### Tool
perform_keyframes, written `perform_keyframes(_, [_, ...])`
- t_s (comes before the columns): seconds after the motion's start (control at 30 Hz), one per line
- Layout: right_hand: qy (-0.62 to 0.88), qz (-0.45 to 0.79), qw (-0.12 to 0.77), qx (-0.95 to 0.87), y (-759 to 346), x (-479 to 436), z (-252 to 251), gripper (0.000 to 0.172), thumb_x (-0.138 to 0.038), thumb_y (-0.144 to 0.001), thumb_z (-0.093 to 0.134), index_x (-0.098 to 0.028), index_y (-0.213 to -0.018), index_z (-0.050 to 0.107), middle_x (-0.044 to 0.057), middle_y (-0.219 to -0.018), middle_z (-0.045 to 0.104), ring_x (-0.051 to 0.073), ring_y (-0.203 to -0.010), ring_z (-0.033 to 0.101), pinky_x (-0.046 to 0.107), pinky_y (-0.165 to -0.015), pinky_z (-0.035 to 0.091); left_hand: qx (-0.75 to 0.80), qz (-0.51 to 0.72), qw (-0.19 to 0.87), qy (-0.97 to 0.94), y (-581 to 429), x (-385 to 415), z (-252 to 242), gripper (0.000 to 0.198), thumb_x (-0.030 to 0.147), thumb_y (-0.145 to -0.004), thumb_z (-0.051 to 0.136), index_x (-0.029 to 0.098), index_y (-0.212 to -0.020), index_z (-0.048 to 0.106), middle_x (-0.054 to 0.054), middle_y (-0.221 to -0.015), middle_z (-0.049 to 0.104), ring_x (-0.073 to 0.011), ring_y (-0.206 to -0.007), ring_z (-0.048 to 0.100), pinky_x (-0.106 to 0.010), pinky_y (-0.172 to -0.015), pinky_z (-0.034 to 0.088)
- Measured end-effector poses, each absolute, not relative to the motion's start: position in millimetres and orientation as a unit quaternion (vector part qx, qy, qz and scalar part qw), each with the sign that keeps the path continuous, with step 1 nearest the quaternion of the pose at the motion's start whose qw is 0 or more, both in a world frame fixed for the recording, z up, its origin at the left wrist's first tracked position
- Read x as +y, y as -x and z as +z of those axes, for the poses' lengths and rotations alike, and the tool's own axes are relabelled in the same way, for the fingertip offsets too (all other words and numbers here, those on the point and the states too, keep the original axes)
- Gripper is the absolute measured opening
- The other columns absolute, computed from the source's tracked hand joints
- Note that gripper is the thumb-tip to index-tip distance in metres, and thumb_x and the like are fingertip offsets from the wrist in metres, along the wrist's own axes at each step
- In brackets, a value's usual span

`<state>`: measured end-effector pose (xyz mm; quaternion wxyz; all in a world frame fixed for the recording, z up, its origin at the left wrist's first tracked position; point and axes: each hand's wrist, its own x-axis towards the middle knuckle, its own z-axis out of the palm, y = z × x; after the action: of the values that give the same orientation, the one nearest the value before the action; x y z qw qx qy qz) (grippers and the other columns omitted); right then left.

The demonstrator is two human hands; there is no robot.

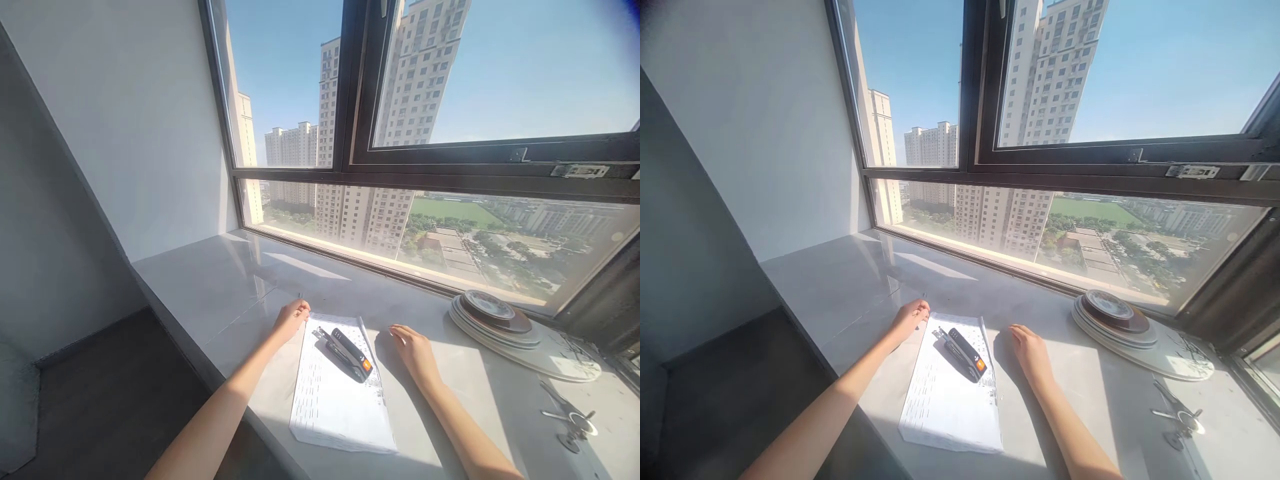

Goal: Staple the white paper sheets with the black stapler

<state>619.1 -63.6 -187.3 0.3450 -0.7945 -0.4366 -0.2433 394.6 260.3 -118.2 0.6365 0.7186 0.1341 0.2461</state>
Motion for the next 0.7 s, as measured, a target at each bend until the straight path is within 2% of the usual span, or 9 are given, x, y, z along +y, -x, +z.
perform_keyframes(0.07, [0.791, -0.242, 0.349, -0.441, -624.0, -61.4, -193.4, 0.039, -0.021, -0.099, 0.049, -0.029, -0.092, 0.086, 0.006, -0.107, 0.085, 0.032, -0.087, 0.084, 0.047, -0.075, 0.071, 0.175, 0.294, 0.589, -0.732, -412.3, 286.4, -125.4, 0.011, 0.016, -0.081, 0.079, 0.026, -0.08, 0.074, -0.007, -0.092, 0.07, -0.0283, -0.102, 0.067, -0.039, -0.104, 0.054])
perform_keyframes(0.13, [0.785, -0.242, 0.349, -0.452, -628.0, -58.9, -198.8, 0.038, -0.019, -0.098, 0.05, -0.029, -0.09, 0.086, 0.006, -0.103, 0.085, 0.034, -0.086, 0.083, 0.048, -0.074, 0.071, 0.193, 0.313, 0.57, -0.735, -425.7, 304.0, -135.9, 0.017, 0.011, -0.079, 0.077, 0.026, -0.086, 0.076, -0.01, -0.114, 0.071, -0.032, -0.129, 0.062, -0.042, -0.121, 0.043])
perform_keyframes(0.2, [0.784, -0.235, 0.341, -0.463, -629.2, -56.3, -202.3, 0.039, -0.018, -0.099, 0.05, -0.028, -0.096, 0.087, 0.008, -0.106, 0.085, 0.035, -0.087, 0.083, 0.049, -0.074, 0.071, 0.198, 0.313, 0.579, -0.726, -433.9, 312.8, -146.4, 0.024, 0.008, -0.078, 0.077, 0.025, -0.094, 0.077, -0.013, -0.133, 0.068, -0.0335, -0.149, 0.05, -0.044, -0.131, 0.03])
perform_keyframes(0.27, [0.792, -0.218, 0.322, -0.471, -626.6, -54.0, -202.8, 0.043, -0.017, -0.101, 0.046, -0.026, -0.11, 0.087, 0.009, -0.117, 0.083, 0.035, -0.095, 0.083, 0.049, -0.079, 0.072, 0.188, 0.3, 0.587, -0.728, -437.3, 314.5, -153.8, 0.028, 0.006, -0.078, 0.078, 0.025, -0.098, 0.078, -0.014, -0.139, 0.067, -0.0338, -0.156, 0.042, -0.044, -0.136, 0.019])
perform_keyframes(0.33, [0.802, -0.2, 0.294, -0.479, -621.7, -52.8, -200.8, 0.046, -0.019, -0.104, 0.042, -0.024, -0.125, 0.083, 0.01, -0.132, 0.079, 0.034, -0.11, 0.081, 0.049, -0.088, 0.07, 0.17, 0.285, 0.568, -0.753, -436.8, 311.7, -156.6, 0.028, 0.004, -0.08, 0.077, 0.026, -0.098, 0.078, -0.014, -0.136, 0.069, -0.0342, -0.155, 0.043, -0.044, -0.137, 0.013])
perform_keyframes(0.4, [0.815, -0.183, 0.269, -0.48, -617.0, -53.1, -198.0, 0.048, -0.021, -0.106, 0.039, -0.021, -0.135, 0.078, 0.011, -0.146, 0.071, 0.033, -0.123, 0.076, 0.048, -0.098, 0.068, 0.165, 0.279, 0.532, -0.782, -433.1, 306.9, -156.2, 0.024, 0.003, -0.082, 0.073, 0.025, -0.092, 0.077, -0.014, -0.128, 0.071, -0.0345, -0.147, 0.05, -0.044, -0.135, 0.016])
perform_keyframes(0.47, [0.828, -0.167, 0.253, -0.471, -614.5, -54.9, -196.5, 0.049, -0.02, -0.106, 0.038, -0.019, -0.138, 0.075, 0.013, -0.154, 0.066, 0.032, -0.13, 0.072, 0.047, -0.103, 0.065, 0.18, 0.278, 0.517, -0.789, -425.8, 301.7, -155.3, 0.022, 0.002, -0.084, 0.071, 0.024, -0.085, 0.074, -0.014, -0.119, 0.071, -0.0335, -0.137, 0.055, -0.043, -0.132, 0.025])
perform_keyframes(0.6, [0.842, -0.144, 0.241, -0.461, -614.5, -58.7, -197.4, 0.045, -0.017, -0.102, 0.04, -0.018, -0.128, 0.077, 0.013, -0.148, 0.069, 0.032, -0.128, 0.072, 0.047, -0.104, 0.062, 0.221, 0.266, 0.508, -0.789, -400.7, 289.4, -157.8, 0.021, 0.003, -0.086, 0.066, 0.024, -0.082, 0.068, -0.012, -0.107, 0.068, -0.0311, -0.123, 0.056, -0.041, -0.121, 0.04])
perform_keyframes(0.7, [0.842, -0.145, 0.243, -0.459, -613.7, -59.4, -197.1, 0.043, -0.016, -0.1, 0.041, -0.017, -0.123, 0.077, 0.014, -0.144, 0.072, 0.031, -0.124, 0.071, 0.046, -0.102, 0.061, 0.233, 0.267, 0.493, -0.795, -380.0, 276.8, -161.5, 0.021, 0.005, -0.087, 0.065, 0.024, -0.092, 0.072, -0.01, -0.12, 0.067, -0.0283, -0.117, 0.057, -0.037, -0.115, 0.043])
